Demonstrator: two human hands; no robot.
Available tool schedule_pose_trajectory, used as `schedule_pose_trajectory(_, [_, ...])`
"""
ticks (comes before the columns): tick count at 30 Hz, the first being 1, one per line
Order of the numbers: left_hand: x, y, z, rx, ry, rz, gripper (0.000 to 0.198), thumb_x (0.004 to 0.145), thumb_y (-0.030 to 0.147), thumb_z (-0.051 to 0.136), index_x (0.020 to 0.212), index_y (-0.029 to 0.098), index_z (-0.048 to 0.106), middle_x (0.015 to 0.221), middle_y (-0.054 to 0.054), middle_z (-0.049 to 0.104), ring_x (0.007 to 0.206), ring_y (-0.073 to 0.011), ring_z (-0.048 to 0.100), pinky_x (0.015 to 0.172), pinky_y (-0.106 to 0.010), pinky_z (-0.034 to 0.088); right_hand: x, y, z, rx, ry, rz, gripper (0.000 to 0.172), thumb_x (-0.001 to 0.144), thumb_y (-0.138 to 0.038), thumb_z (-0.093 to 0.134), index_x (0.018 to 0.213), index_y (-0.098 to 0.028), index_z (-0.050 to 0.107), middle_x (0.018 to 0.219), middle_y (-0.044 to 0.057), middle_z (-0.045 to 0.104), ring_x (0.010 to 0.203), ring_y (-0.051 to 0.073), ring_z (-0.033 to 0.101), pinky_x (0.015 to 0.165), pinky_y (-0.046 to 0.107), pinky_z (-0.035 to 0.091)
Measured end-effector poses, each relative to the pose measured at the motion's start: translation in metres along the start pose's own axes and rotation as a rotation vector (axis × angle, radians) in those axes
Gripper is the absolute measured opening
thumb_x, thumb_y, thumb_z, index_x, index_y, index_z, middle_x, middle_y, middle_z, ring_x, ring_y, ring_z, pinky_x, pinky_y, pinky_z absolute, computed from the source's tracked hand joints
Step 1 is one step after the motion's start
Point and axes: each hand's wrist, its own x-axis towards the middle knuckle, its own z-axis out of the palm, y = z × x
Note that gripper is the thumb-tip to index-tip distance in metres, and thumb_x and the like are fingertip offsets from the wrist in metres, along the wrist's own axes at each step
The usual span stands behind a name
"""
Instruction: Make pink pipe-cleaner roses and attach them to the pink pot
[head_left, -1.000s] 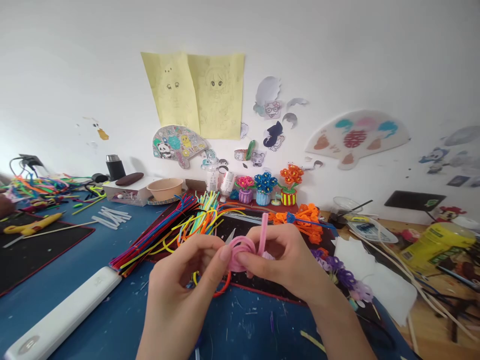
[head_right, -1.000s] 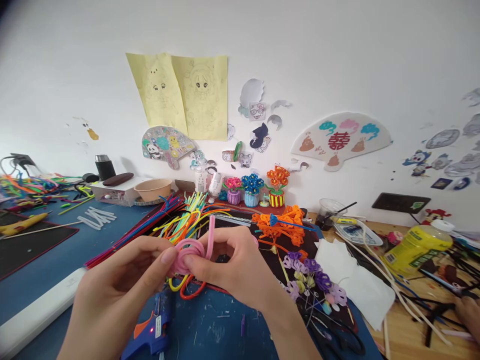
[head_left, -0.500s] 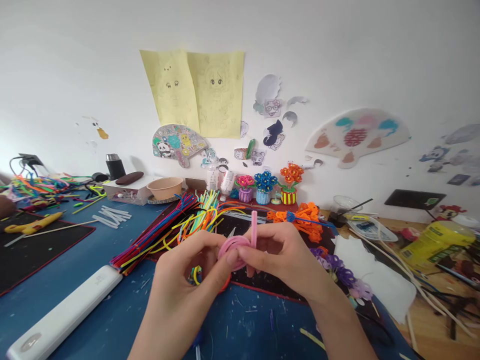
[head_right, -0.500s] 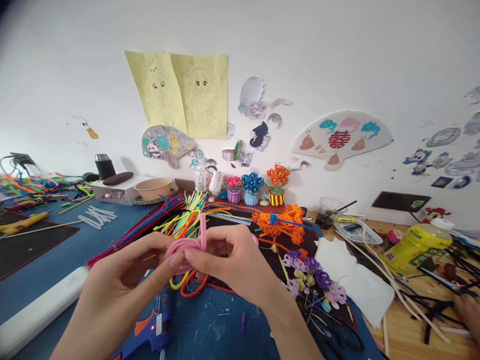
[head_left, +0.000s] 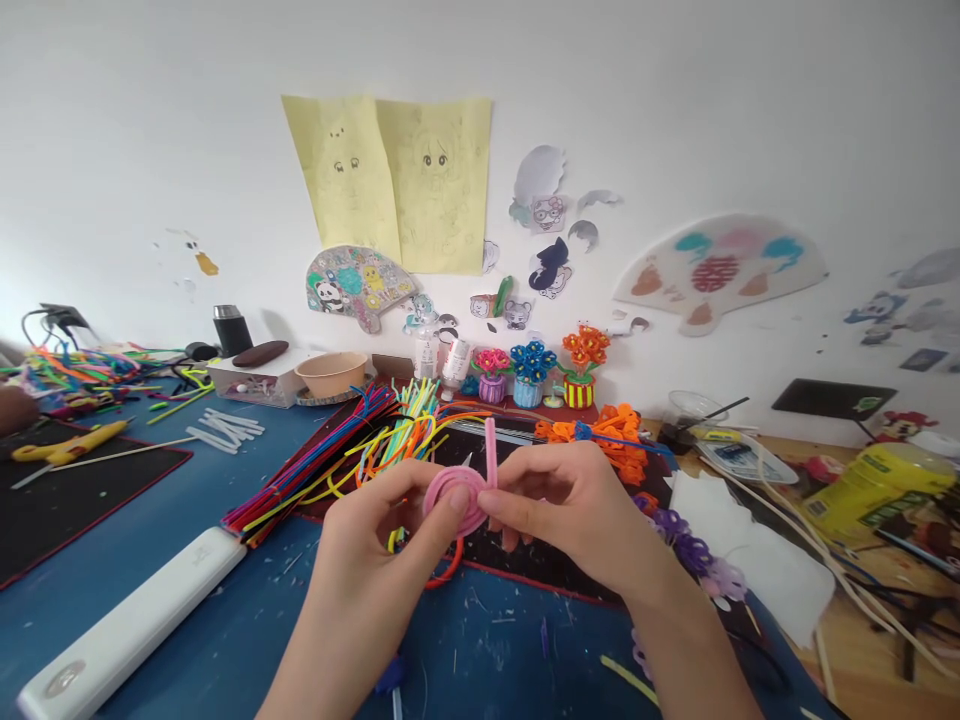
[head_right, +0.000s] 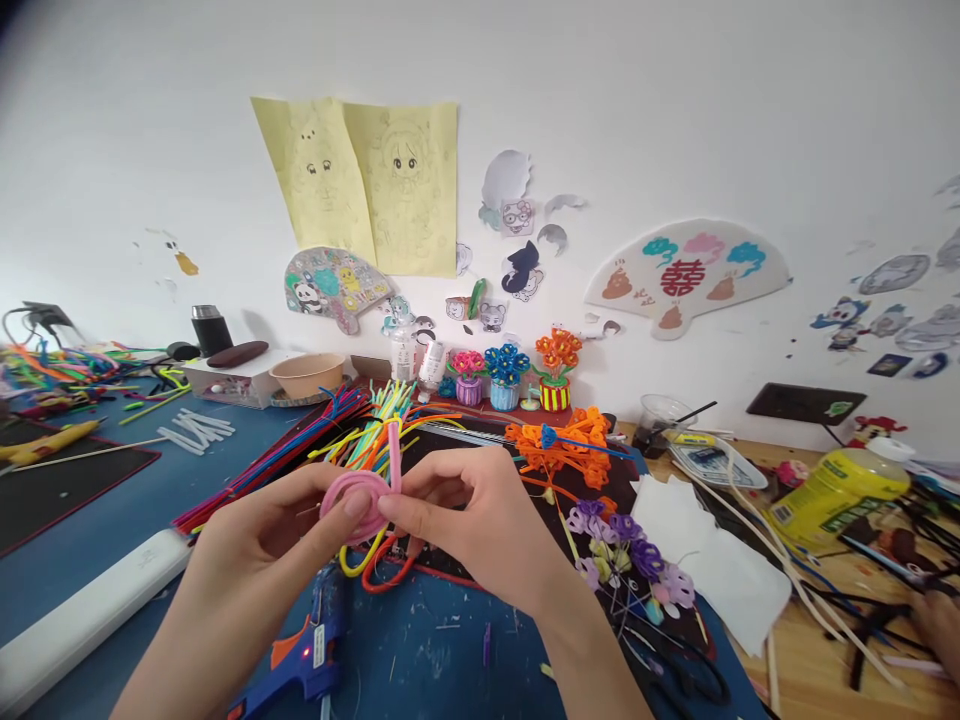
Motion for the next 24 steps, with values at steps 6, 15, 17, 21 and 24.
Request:
schedule_pose_trajectory(6, [-0.0011, -0.0001, 0.0003, -0.008, 0.002, -0.005, 0.023, 0.082, 0.042, 0.07, 0.083, 0.02, 0.076, 0.074, -0.002, 0.074, 0.067, -0.0168, 0.063, 0.059, -0.022, 0.048, -0.0001, 0.0002, -0.0003, 0.0, 0.003, -0.027, 0.015, 0.076, -0.027, 0.083, 0.074, -0.016, 0.074, 0.061, -0.002, 0.065, 0.053, 0.008, 0.059, 0.053, 0.016, 0.052])
schedule_pose_trajectory(15, [-0.0029, 0.003, 0.0004, 0.003, 0.025, -0.022, 0.025, 0.079, 0.043, 0.072, 0.079, 0.019, 0.074, 0.075, -0.003, 0.075, 0.065, -0.0175, 0.065, 0.055, -0.022, 0.047, -0.0009, -0.0001, -0.0006, -0.073, 0.026, -0.071, 0.015, 0.078, -0.028, 0.081, 0.074, -0.016, 0.073, 0.066, -0.001, 0.066, 0.055, 0.01, 0.059, 0.053, 0.02, 0.05])
schedule_pose_trajectory(17, [-0.0026, 0.0025, -0.0005, 0.011, 0.03, -0.022, 0.023, 0.08, 0.042, 0.072, 0.077, 0.019, 0.073, 0.074, -0.003, 0.075, 0.065, -0.0169, 0.065, 0.055, -0.021, 0.047, -0.0007, 0.0001, -0.001, -0.089, 0.025, -0.079, 0.015, 0.078, -0.029, 0.08, 0.074, -0.016, 0.072, 0.066, -0.001, 0.066, 0.055, 0.01, 0.058, 0.053, 0.021, 0.049])
schedule_pose_trajectory(21, [-0.0023, 0.0009, -0.0032, 0.034, -0.018, -0.007, 0.025, 0.082, 0.043, 0.07, 0.077, 0.019, 0.073, 0.077, -0.004, 0.075, 0.065, -0.0164, 0.065, 0.054, -0.02, 0.046, -0.0011, -0.0012, -0.0016, -0.106, 0.017, -0.088, 0.013, 0.079, -0.026, 0.08, 0.074, -0.016, 0.072, 0.067, -0.001, 0.065, 0.057, 0.009, 0.055, 0.054, 0.02, 0.047])
schedule_pose_trajectory(24, [-0.0023, -0.0008, -0.0051, 0.051, -0.065, -0.002, 0.026, 0.083, 0.045, 0.069, 0.078, 0.019, 0.072, 0.078, -0.004, 0.074, 0.066, -0.0166, 0.064, 0.055, -0.021, 0.047, -0.0016, -0.003, -0.0016, -0.122, 0.027, -0.087, 0.014, 0.079, -0.027, 0.08, 0.074, -0.016, 0.072, 0.066, -0.002, 0.065, 0.057, 0.009, 0.055, 0.054, 0.02, 0.046])
